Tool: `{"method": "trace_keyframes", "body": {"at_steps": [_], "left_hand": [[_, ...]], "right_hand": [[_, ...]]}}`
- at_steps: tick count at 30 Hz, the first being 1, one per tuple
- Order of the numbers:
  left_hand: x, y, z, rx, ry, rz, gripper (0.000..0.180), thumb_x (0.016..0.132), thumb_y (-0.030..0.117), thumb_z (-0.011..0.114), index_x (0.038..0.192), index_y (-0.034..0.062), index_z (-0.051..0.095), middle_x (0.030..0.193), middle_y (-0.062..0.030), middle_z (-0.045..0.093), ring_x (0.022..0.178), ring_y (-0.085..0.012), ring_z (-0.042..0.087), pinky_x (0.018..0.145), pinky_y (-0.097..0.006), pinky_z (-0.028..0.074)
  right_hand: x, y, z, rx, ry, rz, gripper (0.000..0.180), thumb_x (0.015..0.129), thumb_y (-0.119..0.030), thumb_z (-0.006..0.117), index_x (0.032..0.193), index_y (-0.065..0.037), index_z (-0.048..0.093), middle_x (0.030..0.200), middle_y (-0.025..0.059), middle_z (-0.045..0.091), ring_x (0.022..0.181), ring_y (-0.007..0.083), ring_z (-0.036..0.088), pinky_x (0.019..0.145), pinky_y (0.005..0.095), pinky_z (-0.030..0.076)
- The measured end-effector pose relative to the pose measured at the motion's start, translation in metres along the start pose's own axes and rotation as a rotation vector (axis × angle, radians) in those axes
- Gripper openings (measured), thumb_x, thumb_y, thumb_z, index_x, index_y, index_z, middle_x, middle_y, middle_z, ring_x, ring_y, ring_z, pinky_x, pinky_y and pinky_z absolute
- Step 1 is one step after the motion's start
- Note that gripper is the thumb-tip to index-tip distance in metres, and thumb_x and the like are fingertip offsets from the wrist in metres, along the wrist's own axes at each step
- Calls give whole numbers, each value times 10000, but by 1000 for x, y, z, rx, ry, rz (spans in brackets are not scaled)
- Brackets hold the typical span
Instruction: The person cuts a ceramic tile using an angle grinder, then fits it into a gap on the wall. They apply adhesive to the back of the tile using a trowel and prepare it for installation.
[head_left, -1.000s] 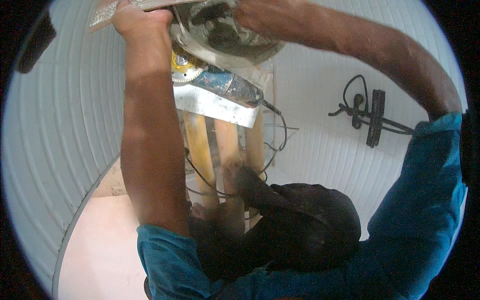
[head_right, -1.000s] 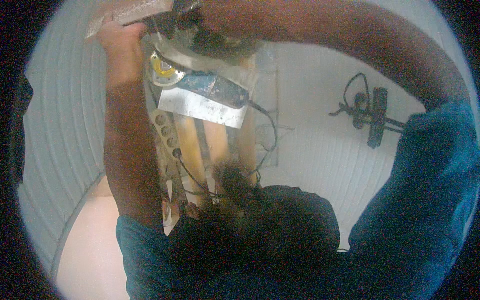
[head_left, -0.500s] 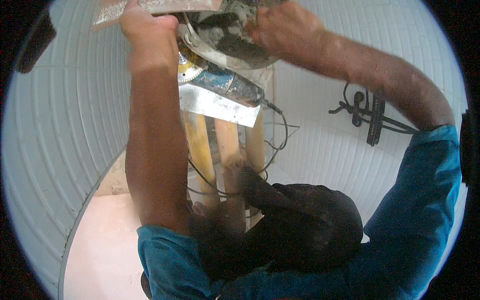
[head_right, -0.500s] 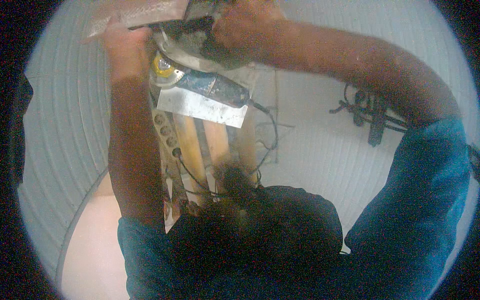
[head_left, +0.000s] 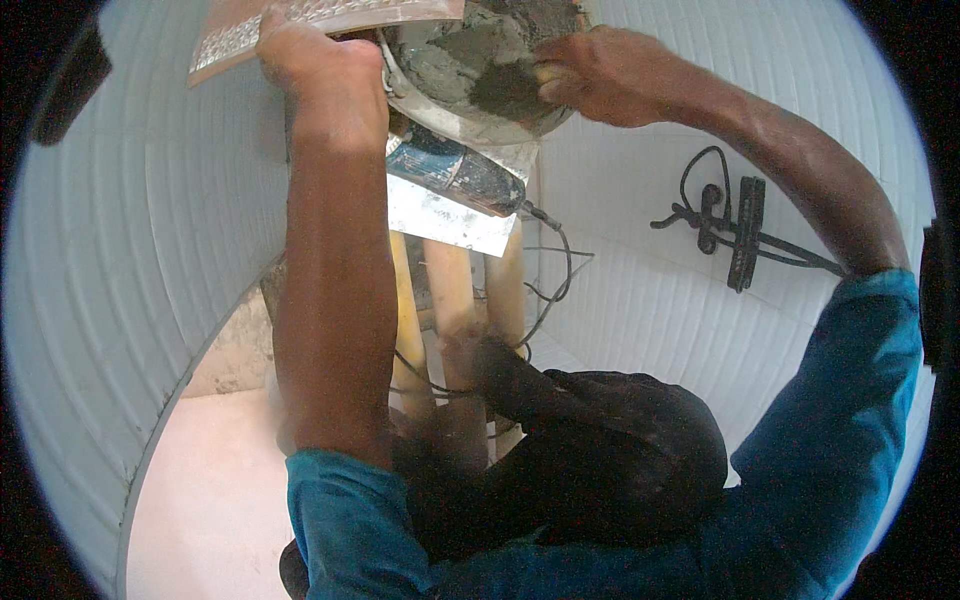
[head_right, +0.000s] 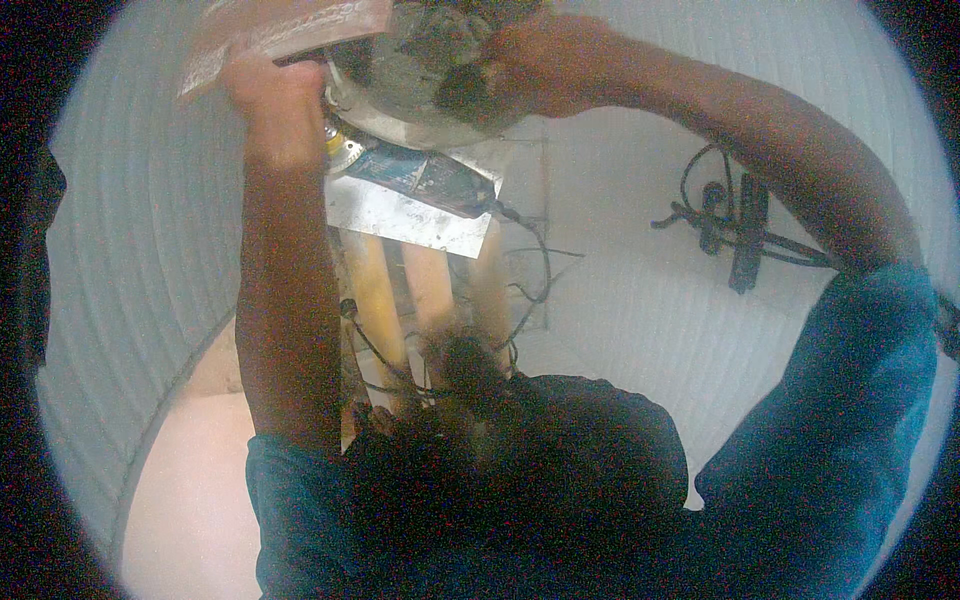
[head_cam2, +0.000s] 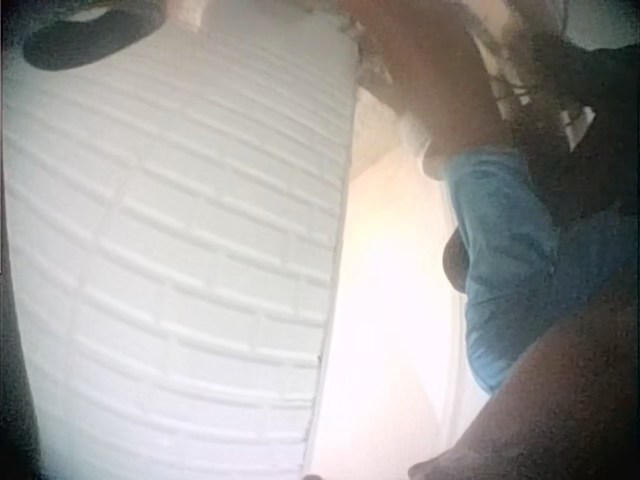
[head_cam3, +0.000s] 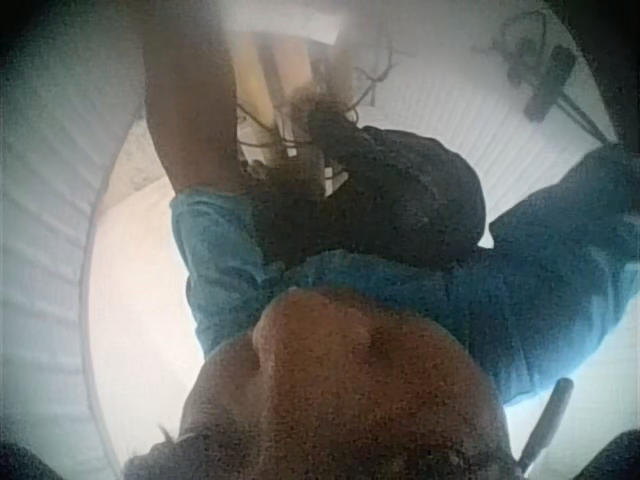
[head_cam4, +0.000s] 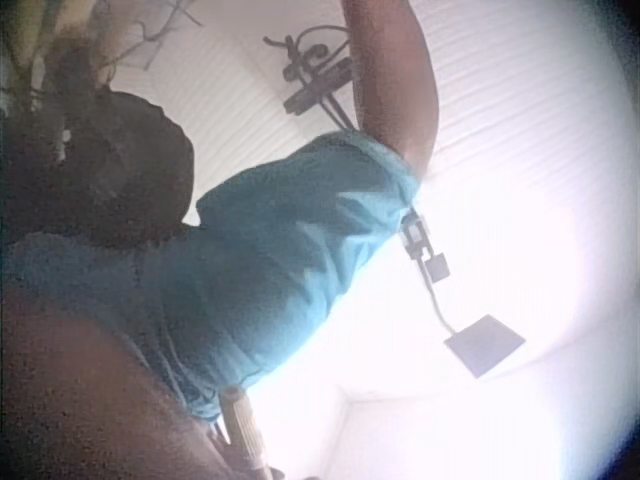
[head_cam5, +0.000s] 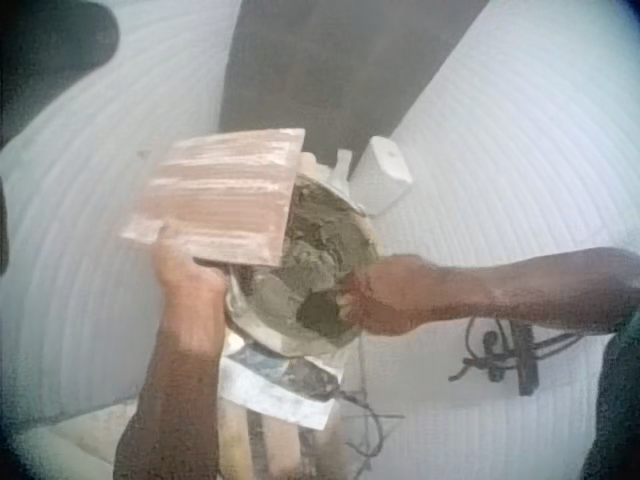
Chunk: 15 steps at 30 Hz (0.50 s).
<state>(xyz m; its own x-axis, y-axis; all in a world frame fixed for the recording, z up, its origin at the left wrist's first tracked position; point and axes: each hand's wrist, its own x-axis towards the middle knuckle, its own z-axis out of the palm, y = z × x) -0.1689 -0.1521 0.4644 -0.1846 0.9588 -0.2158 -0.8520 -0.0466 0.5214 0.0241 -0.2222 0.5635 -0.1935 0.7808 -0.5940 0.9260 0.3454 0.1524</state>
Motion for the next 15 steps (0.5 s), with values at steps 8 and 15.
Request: {"method": "trace_keyframes", "body": {"at_steps": [8, 15], "left_hand": [[9, -7, -4, 76, 30, 33, 525, 1019, 295, 378, 1455, 4, 357, 1425, -202, 468, 1266, -383, 505, 1105, -558, 387], [18, 1, -6, 112, 27, 68, 532, 1009, 302, 385, 1442, -8, 365, 1391, -196, 487, 1240, -362, 525, 1079, -534, 428]], "right_hand": [[-11, 5, -4, 739, -142, 166, 464, 995, -401, 565, 1275, -33, 600, 709, 54, 592, 510, 112, 551, 480, 294, 494], [0, 12, 10, 1032, -92, 123, 437, 985, -415, 583, 1208, -41, 608, 688, 7, 549, 438, 42, 475, 394, 201, 428]]}}
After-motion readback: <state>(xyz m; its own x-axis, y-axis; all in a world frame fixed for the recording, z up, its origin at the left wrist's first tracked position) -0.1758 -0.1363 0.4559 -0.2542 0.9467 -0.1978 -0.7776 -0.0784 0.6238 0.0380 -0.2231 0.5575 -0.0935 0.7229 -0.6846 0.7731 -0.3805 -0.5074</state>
